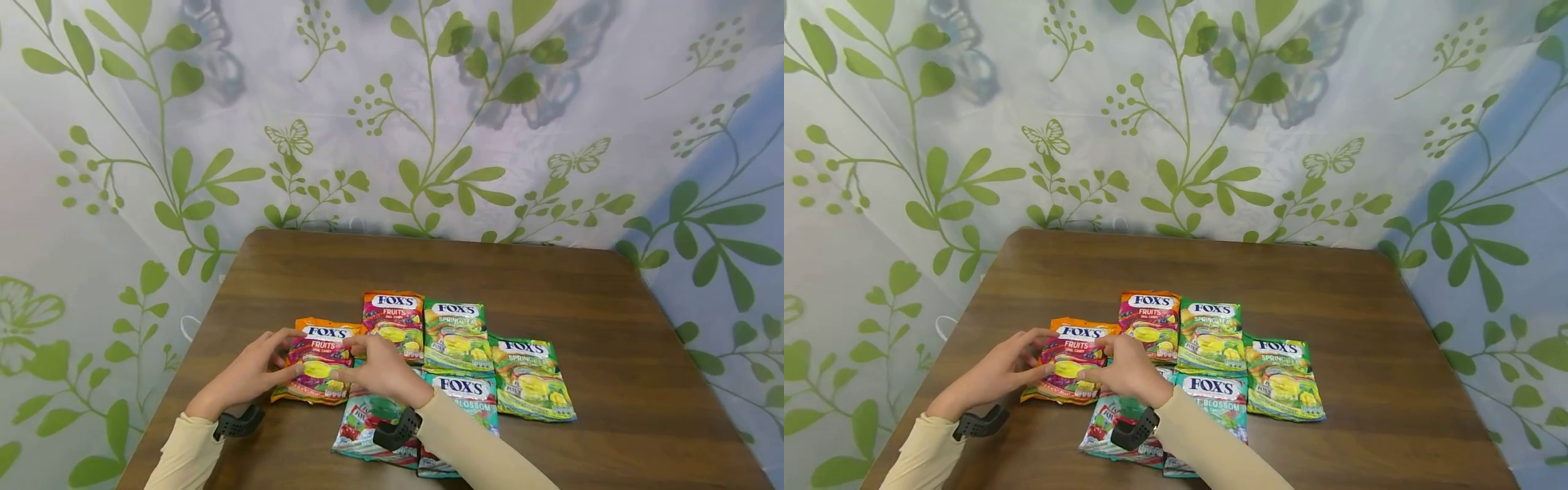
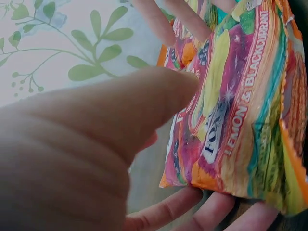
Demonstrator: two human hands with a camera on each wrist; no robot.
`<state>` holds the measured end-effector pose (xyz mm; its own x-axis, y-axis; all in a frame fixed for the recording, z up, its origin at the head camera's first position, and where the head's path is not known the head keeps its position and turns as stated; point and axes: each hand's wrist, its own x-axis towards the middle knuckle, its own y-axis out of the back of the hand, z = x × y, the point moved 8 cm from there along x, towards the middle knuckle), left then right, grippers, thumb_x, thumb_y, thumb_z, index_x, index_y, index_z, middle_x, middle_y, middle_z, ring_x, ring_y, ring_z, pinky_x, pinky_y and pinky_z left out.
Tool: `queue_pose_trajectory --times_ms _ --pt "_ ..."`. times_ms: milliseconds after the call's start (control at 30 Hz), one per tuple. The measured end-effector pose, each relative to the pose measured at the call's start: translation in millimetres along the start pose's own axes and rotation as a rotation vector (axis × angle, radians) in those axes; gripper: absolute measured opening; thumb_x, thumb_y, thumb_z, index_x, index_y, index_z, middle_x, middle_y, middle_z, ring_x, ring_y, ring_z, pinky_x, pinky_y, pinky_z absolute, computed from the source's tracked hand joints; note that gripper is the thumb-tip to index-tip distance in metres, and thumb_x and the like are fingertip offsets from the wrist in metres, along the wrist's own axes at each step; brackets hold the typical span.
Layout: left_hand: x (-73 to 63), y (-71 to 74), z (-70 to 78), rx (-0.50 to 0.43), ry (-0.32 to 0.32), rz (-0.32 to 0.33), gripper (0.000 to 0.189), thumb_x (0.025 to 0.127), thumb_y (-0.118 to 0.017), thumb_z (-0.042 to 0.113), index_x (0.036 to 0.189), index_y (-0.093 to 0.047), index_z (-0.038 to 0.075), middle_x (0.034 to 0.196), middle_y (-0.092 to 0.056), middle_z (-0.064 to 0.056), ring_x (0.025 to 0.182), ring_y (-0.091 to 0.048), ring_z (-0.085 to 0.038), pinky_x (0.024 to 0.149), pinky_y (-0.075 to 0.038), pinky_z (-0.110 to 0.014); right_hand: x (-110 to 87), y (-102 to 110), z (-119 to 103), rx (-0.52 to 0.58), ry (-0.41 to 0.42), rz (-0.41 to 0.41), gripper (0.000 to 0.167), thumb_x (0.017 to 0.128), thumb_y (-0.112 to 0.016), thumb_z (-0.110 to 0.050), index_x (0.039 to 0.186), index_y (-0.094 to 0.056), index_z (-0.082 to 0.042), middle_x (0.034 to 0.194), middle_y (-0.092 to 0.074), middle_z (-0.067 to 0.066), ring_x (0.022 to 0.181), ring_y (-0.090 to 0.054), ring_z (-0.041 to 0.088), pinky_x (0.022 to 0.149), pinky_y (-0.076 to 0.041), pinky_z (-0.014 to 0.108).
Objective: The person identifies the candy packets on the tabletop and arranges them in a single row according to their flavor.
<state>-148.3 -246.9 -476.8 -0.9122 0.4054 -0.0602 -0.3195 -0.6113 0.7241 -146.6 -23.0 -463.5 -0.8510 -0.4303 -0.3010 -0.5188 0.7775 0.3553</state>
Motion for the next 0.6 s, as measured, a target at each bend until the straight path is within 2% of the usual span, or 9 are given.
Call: queue_pose_trajectory --times_ms 100,233,367,600 --pt "1.4 -1.1 2.0 0.003 0.000 0.000 0.056 0.100 -0.083 0.035 0.145 -0.061 0.010 0.118 -0.062 -0.010 0.091 -0.062 -0.015 0.082 -0.060 -0.040 3.0 -1.2 -2.2 -0.041 -0.029 -0.011 0.065 0.096 -0.089 -0.029 0.149 -0.063 -0.002 0.139 -0.065 0.021 0.088 -0.076 0.027 0.096 -0.059 0.053" --pt "1.4 -1.8 2.9 0.003 0.003 0.005 0.056 0.099 -0.084 0.032 0.145 -0.061 0.009 0.117 -0.061 -0.009 0.089 -0.060 -0.017 0.079 -0.058 -0.038 6.1 -4.5 -6.0 -0.097 -0.029 -0.004 0.070 0.096 -0.088 -0.028 0.151 -0.059 0.003 0.139 -0.064 0.022 0.116 -0.065 0.031 0.101 -0.056 0.055" --pt "0.3 -3.4 1.8 -0.003 0.016 0.006 0.057 0.099 -0.085 0.031 0.145 -0.061 0.007 0.119 -0.061 -0.011 0.088 -0.059 -0.017 0.078 -0.057 -0.035 6.8 -8.0 -6.5 -0.129 -0.023 0.003 0.072 0.097 -0.085 -0.027 0.152 -0.056 0.008 0.146 -0.060 0.024 0.130 -0.059 0.039 0.108 -0.052 0.059" --pt "-2.1 -3.8 -0.5 0.006 0.046 0.013 0.059 0.098 -0.086 0.029 0.146 -0.060 0.006 0.118 -0.058 -0.013 0.087 -0.055 -0.019 0.076 -0.055 -0.031 8.3 -15.4 -9.6 -0.211 -0.016 -0.021 0.074 0.095 -0.087 -0.026 0.151 -0.055 0.010 0.136 -0.061 0.022 0.118 -0.060 0.033 0.105 -0.054 0.055"
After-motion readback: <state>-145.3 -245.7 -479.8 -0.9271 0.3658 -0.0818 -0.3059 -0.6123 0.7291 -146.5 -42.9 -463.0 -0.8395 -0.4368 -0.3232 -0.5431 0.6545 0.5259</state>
